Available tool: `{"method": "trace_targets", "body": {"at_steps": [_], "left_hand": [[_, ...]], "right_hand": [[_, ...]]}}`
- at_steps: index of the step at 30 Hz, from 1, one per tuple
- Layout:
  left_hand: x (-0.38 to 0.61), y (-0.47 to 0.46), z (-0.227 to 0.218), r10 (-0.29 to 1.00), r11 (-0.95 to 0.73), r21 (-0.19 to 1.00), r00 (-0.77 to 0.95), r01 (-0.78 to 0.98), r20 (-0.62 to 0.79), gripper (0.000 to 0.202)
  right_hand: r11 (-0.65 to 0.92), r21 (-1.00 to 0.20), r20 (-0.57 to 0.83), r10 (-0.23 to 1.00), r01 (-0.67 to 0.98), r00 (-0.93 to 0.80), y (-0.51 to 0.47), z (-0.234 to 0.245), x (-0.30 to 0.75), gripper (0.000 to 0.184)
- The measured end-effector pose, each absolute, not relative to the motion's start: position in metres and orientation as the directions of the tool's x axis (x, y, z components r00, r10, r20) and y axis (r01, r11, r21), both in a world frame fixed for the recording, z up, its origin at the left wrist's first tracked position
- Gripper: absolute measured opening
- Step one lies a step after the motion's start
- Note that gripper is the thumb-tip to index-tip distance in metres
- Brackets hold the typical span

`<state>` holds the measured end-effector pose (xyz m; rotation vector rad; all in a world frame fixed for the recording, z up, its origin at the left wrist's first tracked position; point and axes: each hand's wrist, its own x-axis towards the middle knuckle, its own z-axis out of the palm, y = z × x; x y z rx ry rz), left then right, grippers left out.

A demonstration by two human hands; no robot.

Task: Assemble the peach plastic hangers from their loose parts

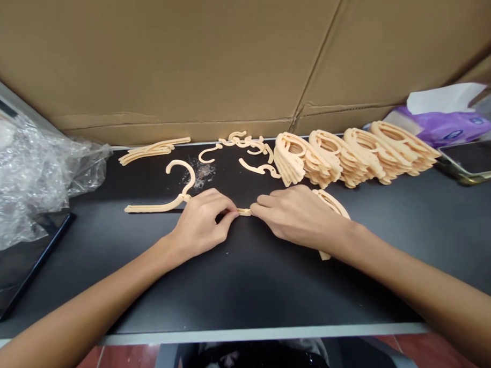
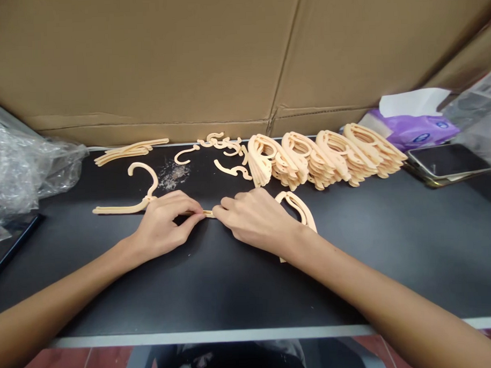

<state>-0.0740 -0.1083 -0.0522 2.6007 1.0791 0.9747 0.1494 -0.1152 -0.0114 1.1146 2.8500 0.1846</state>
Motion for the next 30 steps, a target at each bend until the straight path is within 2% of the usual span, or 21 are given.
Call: {"method": "trace_targets", "body": {"at_steps": [8, 12, 16, 22, 26, 30], "left_hand": [[-0.073, -0.110, -0.050, 0.688, -0.712, 0.346, 0.507, 0.612, 0.520, 0.006], [-0.073, -0.107, -0.052, 0.649, -0.743, 0.312, 0.523, 0.593, 0.552, 0.011], [-0.073, -0.106, -0.053, 0.639, -0.748, 0.292, 0.527, 0.597, 0.560, 0.016], [-0.074, -0.106, -0.053, 0.668, -0.718, 0.301, 0.497, 0.628, 0.555, 0.016], [-0.074, -0.107, -0.053, 0.691, -0.692, 0.297, 0.484, 0.658, 0.537, 0.016], [-0.074, -0.107, -0.053, 0.686, -0.694, 0.275, 0.494, 0.666, 0.535, 0.017]], "right_hand": [[0.685, 0.118, 0.005, 0.724, 0.719, -0.690, -0.120, -0.016, 0.147, 0.022], [0.636, 0.087, 0.027, 0.768, 0.767, -0.640, -0.120, -0.023, 0.147, 0.024], [0.595, 0.025, 0.035, 0.803, 0.804, -0.595, -0.118, -0.026, 0.147, 0.033], [0.594, -0.092, 0.204, 0.797, 0.799, -0.569, -0.116, -0.030, 0.147, 0.037], [0.650, -0.073, 0.310, 0.735, 0.756, -0.603, -0.115, -0.034, 0.149, 0.036], [0.638, -0.060, 0.306, 0.744, 0.768, -0.594, -0.114, -0.035, 0.150, 0.035]]}}
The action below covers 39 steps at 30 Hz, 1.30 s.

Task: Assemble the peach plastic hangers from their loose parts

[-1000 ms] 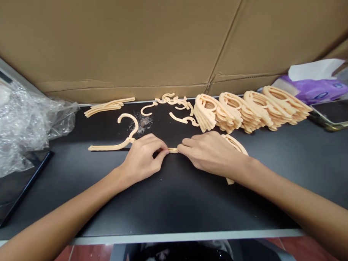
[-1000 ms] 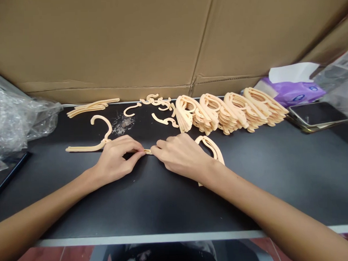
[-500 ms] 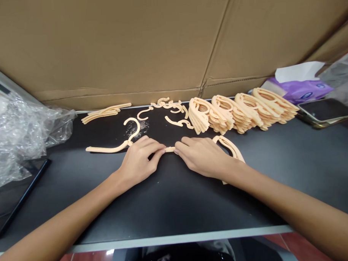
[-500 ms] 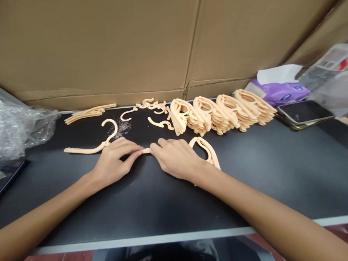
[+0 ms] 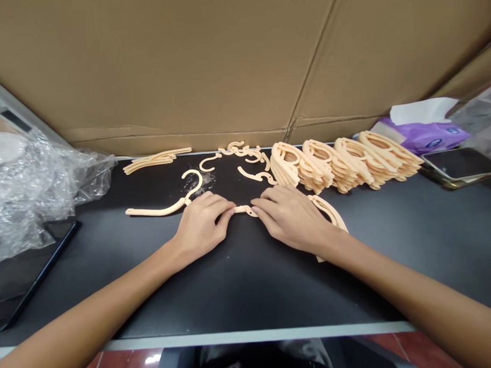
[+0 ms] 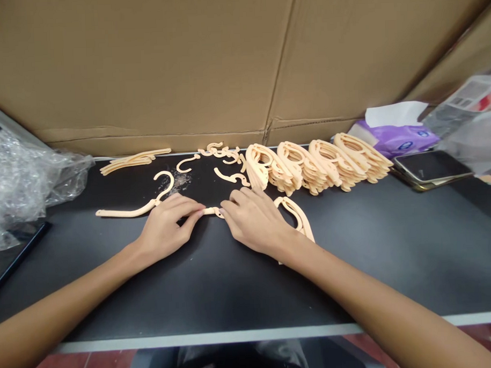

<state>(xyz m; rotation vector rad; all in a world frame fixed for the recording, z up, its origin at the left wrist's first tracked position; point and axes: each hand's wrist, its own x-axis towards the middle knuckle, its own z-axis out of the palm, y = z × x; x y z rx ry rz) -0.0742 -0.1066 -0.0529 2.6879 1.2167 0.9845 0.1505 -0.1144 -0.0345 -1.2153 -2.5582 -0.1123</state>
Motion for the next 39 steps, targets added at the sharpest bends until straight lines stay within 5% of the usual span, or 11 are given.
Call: {"method": "trace_targets", "body": {"at_steps": [4, 9, 15, 19, 23, 27, 30, 34, 39], "left_hand": [[-0.075, -0.106, -0.055, 0.669, -0.706, 0.255, 0.506, 0.660, 0.544, 0.019], [-0.074, -0.108, -0.057, 0.671, -0.709, 0.274, 0.501, 0.649, 0.547, 0.020], [-0.073, -0.110, -0.053, 0.686, -0.697, 0.269, 0.509, 0.664, 0.520, 0.023], [-0.073, -0.111, -0.053, 0.695, -0.692, 0.265, 0.520, 0.671, 0.498, 0.030], [-0.073, -0.112, -0.053, 0.714, -0.678, 0.278, 0.521, 0.680, 0.467, 0.031], [-0.072, -0.113, -0.052, 0.718, -0.673, 0.292, 0.505, 0.680, 0.480, 0.027], [-0.071, -0.113, -0.051, 0.748, -0.629, 0.344, 0.423, 0.697, 0.511, 0.017], [-0.070, -0.112, -0.047, 0.803, -0.556, 0.534, 0.245, 0.637, 0.544, 0.018], [-0.071, -0.111, -0.044, 0.773, -0.601, 0.675, 0.098, 0.429, 0.626, 0.017]], "right_hand": [[0.629, -0.049, 0.349, 0.739, 0.776, -0.576, -0.111, -0.026, 0.156, 0.035], [0.544, 0.117, 0.396, 0.742, 0.831, -0.541, -0.092, -0.010, 0.159, 0.036], [0.589, 0.338, 0.173, 0.727, 0.734, -0.664, -0.062, 0.002, 0.136, 0.034], [0.558, 0.376, 0.027, 0.791, 0.739, -0.611, -0.050, 0.002, 0.122, 0.036], [0.549, 0.357, 0.048, 0.797, 0.756, -0.602, -0.045, 0.001, 0.117, 0.039], [0.559, 0.144, 0.132, 0.807, 0.817, -0.576, -0.047, 0.005, 0.117, 0.039], [0.558, -0.266, 0.318, 0.821, 0.786, -0.475, -0.056, 0.005, 0.116, 0.043], [0.461, -0.766, 0.375, 0.887, 0.449, -0.270, -0.077, -0.006, 0.110, 0.023], [0.423, -0.881, 0.374, 0.897, 0.211, -0.238, -0.099, -0.022, 0.099, 0.007]]}}
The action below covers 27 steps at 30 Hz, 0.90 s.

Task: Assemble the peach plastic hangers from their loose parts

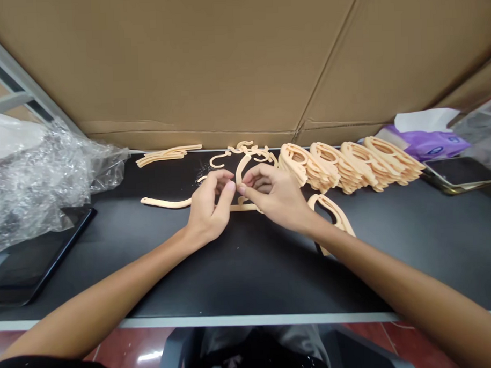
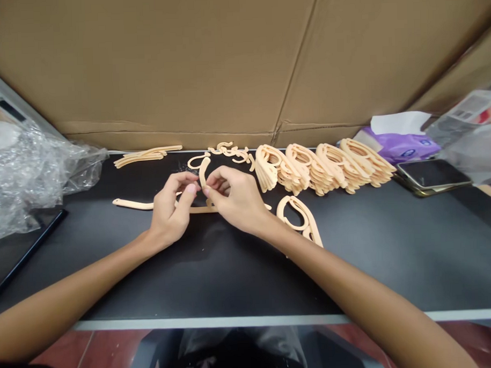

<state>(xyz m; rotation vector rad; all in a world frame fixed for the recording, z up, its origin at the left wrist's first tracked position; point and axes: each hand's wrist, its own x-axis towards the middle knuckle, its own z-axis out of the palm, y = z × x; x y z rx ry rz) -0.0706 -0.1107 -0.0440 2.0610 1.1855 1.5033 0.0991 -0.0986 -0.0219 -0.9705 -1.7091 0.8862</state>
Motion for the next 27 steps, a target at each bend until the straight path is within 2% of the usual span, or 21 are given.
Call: {"method": "trace_targets", "body": {"at_steps": [6, 10, 14, 16, 18, 20, 22, 24, 27], "left_hand": [[-0.072, -0.107, -0.047, 0.820, -0.567, 0.774, 0.104, 0.282, 0.563, 0.015], [-0.074, -0.105, -0.045, 0.859, -0.512, 0.829, 0.151, 0.223, 0.490, 0.014], [-0.078, -0.098, -0.039, 0.880, -0.474, 0.862, 0.058, 0.180, 0.471, 0.010], [-0.081, -0.091, -0.035, 0.887, -0.457, 0.883, -0.010, 0.108, 0.461, 0.011], [-0.086, -0.084, -0.033, 0.885, -0.456, 0.886, -0.068, 0.079, 0.461, 0.024], [-0.091, -0.078, -0.032, 0.871, -0.466, 0.874, -0.103, 0.136, 0.480, 0.030], [-0.096, -0.074, -0.032, 0.858, -0.471, 0.852, -0.106, 0.229, 0.503, 0.022], [-0.100, -0.072, -0.034, 0.865, -0.459, 0.850, -0.090, 0.259, 0.494, 0.023], [-0.102, -0.071, -0.036, 0.883, -0.444, 0.867, -0.056, 0.229, 0.467, 0.032]], "right_hand": [[0.557, -0.793, 0.512, 0.829, 0.247, -0.226, -0.108, -0.027, 0.094, 0.005], [0.556, -0.803, 0.509, 0.827, 0.215, -0.238, -0.111, -0.029, 0.093, 0.006], [0.563, -0.771, 0.497, 0.825, 0.297, -0.269, -0.111, -0.032, 0.095, 0.006], [0.594, -0.706, 0.508, 0.804, 0.386, -0.309, -0.111, -0.035, 0.096, 0.006], [0.652, -0.595, 0.524, 0.758, 0.470, -0.388, -0.112, -0.039, 0.097, 0.006], [0.714, -0.468, 0.523, 0.699, 0.520, -0.488, -0.113, -0.043, 0.097, 0.009], [0.752, -0.366, 0.497, 0.656, 0.547, -0.569, -0.115, -0.046, 0.097, 0.012], [0.763, -0.302, 0.460, 0.642, 0.571, -0.614, -0.117, -0.047, 0.096, 0.014], [0.754, -0.273, 0.410, 0.653, 0.597, -0.637, -0.119, -0.045, 0.095, 0.016]]}}
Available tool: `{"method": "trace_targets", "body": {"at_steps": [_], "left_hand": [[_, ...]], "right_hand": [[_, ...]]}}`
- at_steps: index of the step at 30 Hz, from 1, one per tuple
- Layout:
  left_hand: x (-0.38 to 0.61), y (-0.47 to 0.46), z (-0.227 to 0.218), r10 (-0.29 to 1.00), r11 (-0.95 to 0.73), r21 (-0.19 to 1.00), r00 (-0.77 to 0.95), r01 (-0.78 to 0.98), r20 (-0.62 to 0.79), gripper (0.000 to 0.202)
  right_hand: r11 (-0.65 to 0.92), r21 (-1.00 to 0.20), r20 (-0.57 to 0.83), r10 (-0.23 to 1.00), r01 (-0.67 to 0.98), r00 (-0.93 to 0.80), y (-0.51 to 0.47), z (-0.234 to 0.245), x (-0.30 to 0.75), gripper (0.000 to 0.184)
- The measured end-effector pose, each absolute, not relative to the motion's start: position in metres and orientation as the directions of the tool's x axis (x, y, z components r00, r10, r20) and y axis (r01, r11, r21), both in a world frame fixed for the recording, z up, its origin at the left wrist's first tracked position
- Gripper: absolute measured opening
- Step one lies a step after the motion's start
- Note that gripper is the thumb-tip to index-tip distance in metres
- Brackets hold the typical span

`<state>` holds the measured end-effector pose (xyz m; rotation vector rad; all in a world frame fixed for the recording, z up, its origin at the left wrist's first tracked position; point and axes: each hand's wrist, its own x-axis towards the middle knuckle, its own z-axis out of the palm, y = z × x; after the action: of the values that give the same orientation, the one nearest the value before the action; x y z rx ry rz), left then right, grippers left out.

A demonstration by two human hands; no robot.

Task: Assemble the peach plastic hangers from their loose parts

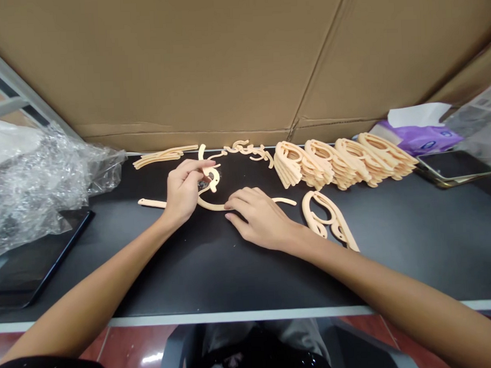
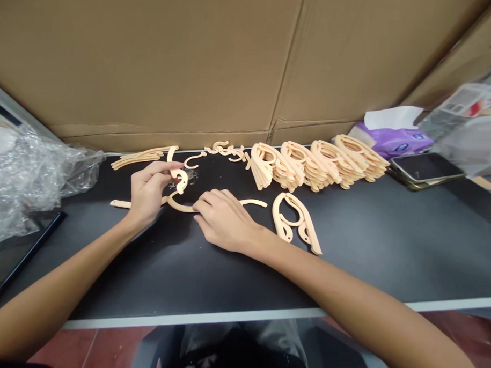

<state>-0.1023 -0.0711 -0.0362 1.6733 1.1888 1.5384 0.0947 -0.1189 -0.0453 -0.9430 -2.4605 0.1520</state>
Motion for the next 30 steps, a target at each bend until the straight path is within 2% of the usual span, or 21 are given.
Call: {"method": "trace_targets", "body": {"at_steps": [3, 8, 13, 18, 24, 30], "left_hand": [[-0.101, -0.071, -0.037, 0.865, -0.479, 0.844, -0.032, 0.241, 0.500, 0.035], [-0.098, -0.072, -0.035, 0.827, -0.533, 0.809, -0.048, 0.247, 0.560, 0.028], [-0.099, -0.072, -0.031, 0.805, -0.523, 0.773, -0.090, 0.360, 0.587, 0.023], [-0.102, -0.072, -0.030, 0.727, -0.554, 0.657, -0.085, 0.511, 0.681, 0.019], [-0.105, -0.072, -0.027, 0.702, -0.575, 0.596, -0.035, 0.561, 0.711, 0.018], [-0.109, -0.071, -0.021, 0.685, -0.589, 0.603, -0.062, 0.538, 0.725, 0.023]], "right_hand": [[0.734, -0.262, 0.378, 0.675, 0.626, -0.633, -0.120, -0.043, 0.095, 0.017], [0.723, -0.193, 0.362, 0.681, 0.664, -0.637, -0.122, -0.040, 0.094, 0.024], [0.680, -0.092, 0.387, 0.697, 0.727, -0.603, -0.123, -0.041, 0.091, 0.030], [0.668, -0.046, 0.346, 0.708, 0.743, -0.615, -0.121, -0.043, 0.091, 0.027], [0.675, 0.032, 0.355, 0.681, 0.737, -0.640, -0.124, -0.040, 0.092, 0.021], [0.637, 0.006, 0.329, 0.726, 0.771, -0.603, -0.127, -0.036, 0.095, 0.021]]}}
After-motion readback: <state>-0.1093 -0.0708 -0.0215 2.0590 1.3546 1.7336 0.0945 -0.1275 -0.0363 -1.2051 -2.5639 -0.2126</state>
